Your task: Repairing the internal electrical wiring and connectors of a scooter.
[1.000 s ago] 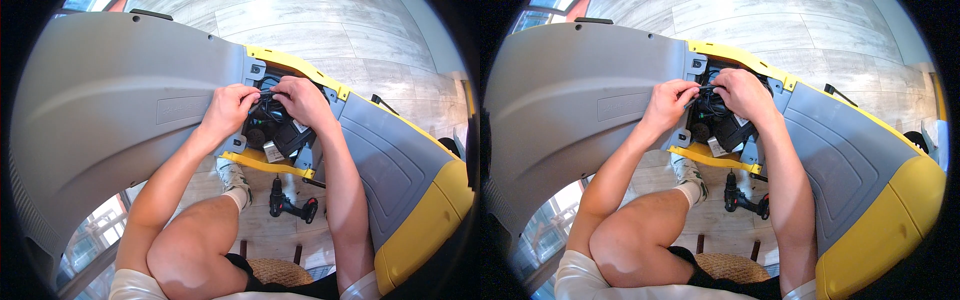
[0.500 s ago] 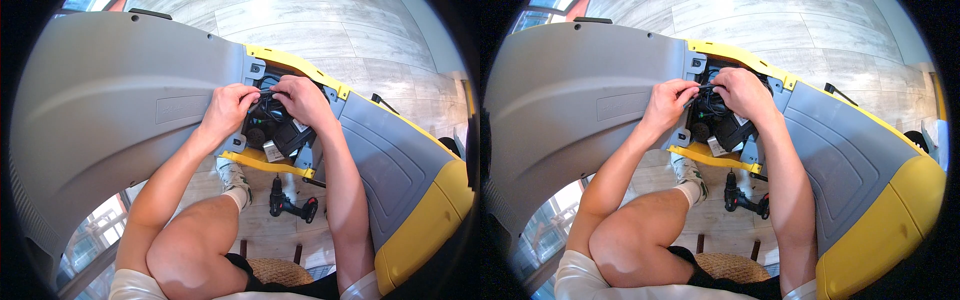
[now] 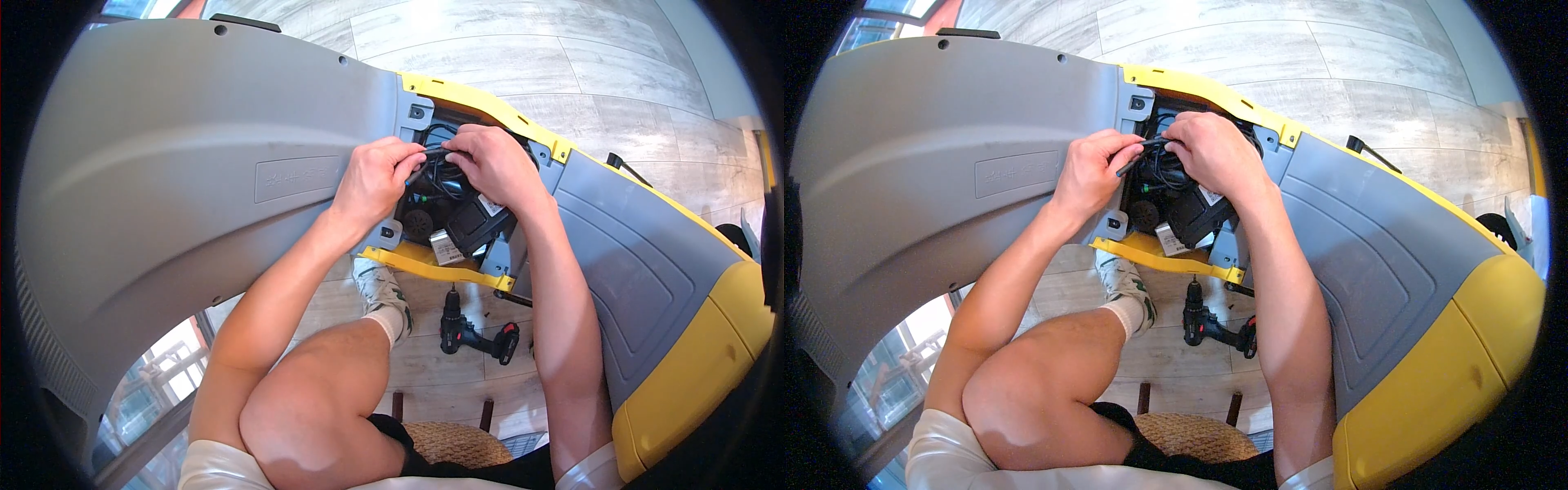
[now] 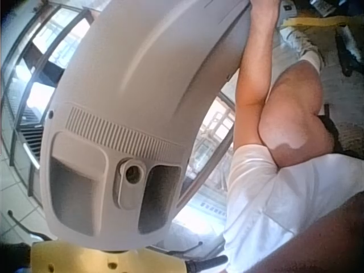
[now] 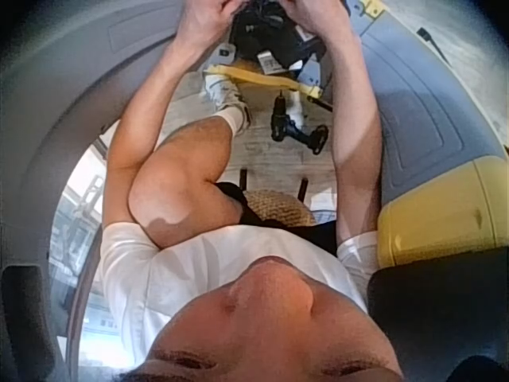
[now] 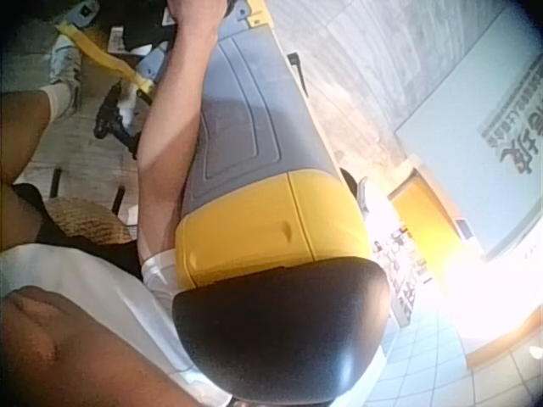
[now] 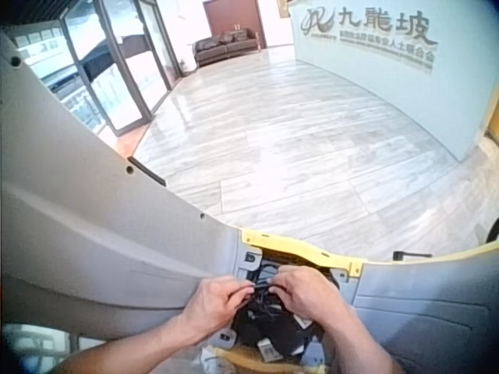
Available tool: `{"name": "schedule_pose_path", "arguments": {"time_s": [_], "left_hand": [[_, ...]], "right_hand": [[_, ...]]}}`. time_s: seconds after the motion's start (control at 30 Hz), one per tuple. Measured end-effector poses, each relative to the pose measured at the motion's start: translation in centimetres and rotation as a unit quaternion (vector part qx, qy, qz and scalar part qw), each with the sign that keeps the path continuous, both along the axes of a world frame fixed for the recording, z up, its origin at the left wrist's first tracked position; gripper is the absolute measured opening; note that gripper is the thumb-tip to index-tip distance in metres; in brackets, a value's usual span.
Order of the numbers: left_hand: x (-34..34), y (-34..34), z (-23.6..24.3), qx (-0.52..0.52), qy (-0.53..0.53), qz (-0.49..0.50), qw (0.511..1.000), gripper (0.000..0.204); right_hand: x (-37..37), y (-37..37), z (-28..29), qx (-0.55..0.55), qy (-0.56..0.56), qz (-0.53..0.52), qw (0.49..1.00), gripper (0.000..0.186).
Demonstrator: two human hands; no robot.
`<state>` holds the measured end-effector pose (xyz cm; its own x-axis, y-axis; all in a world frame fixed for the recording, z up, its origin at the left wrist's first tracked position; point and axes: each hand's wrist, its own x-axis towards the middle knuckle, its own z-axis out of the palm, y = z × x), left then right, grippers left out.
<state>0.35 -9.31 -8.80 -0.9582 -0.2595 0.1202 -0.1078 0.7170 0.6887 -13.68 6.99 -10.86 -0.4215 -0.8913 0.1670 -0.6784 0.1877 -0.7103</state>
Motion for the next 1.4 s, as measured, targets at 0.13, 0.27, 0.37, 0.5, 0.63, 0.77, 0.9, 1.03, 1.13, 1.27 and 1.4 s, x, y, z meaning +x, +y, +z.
{"name": "schedule_pose_path", "arguments": {"time_s": [0.13,0.27,0.37,0.5,0.63,0.77,0.9,1.03,1.13,1.27,1.4], "left_hand": [[0.0,0.0,0.1,-0.004,0.004,-0.002,1.0,0.015],[0.0,0.1,0.0,-0.001,-0.003,0.001,1.0,0.015],[0.0,0.2,-0.2,-0.003,0.005,0.002,1.0,0.015],[0.0,0.2,-0.4,-0.026,0.012,-0.012,1.0,0.014],[0.1,0.2,-0.6,-0.026,0.015,-0.021,0.999,0.013],[0.0,0.2,-0.8,-0.006,0.034,-0.024,0.999,0.011],[-0.1,0.1,-1.0,0.014,0.032,-0.032,0.999,0.01],[-0.1,0.2,-1.1,0.013,0.035,-0.031,0.999,0.012],[-0.2,0.3,-1.2,0.013,0.028,-0.026,0.999,0.012],[-0.5,0.6,-1.4,0.051,0.036,-0.03,0.998,0.012],[-0.7,0.5,-1.8,0.039,0.047,-0.042,0.997,0.011]], "right_hand": [[0.0,-0.1,0.1,0.013,-0.001,-0.002,1.0,0.016],[-0.1,0.1,0.2,0.026,-0.001,0.012,1.0,0.019],[-0.2,0.1,0.1,0.026,0.006,0.022,0.999,0.019],[-0.2,0.0,-0.2,-0.006,0.013,0.032,0.999,0.018],[-0.4,0.1,-0.4,0.001,0.016,0.05,0.999,0.017],[-0.3,0.1,-0.4,0.004,0.021,0.052,0.998,0.015],[-0.2,0.1,-0.2,-0.005,0.028,0.067,0.997,0.013],[-0.1,0.0,-0.2,-0.015,0.017,0.059,0.998,0.013],[-0.1,0.0,-0.3,-0.019,0.027,0.061,0.998,0.012],[-0.1,0.1,-0.6,-0.039,0.029,0.066,0.997,0.015],[-0.1,0.2,-0.8,-0.034,0.025,0.068,0.997,0.015]]}}
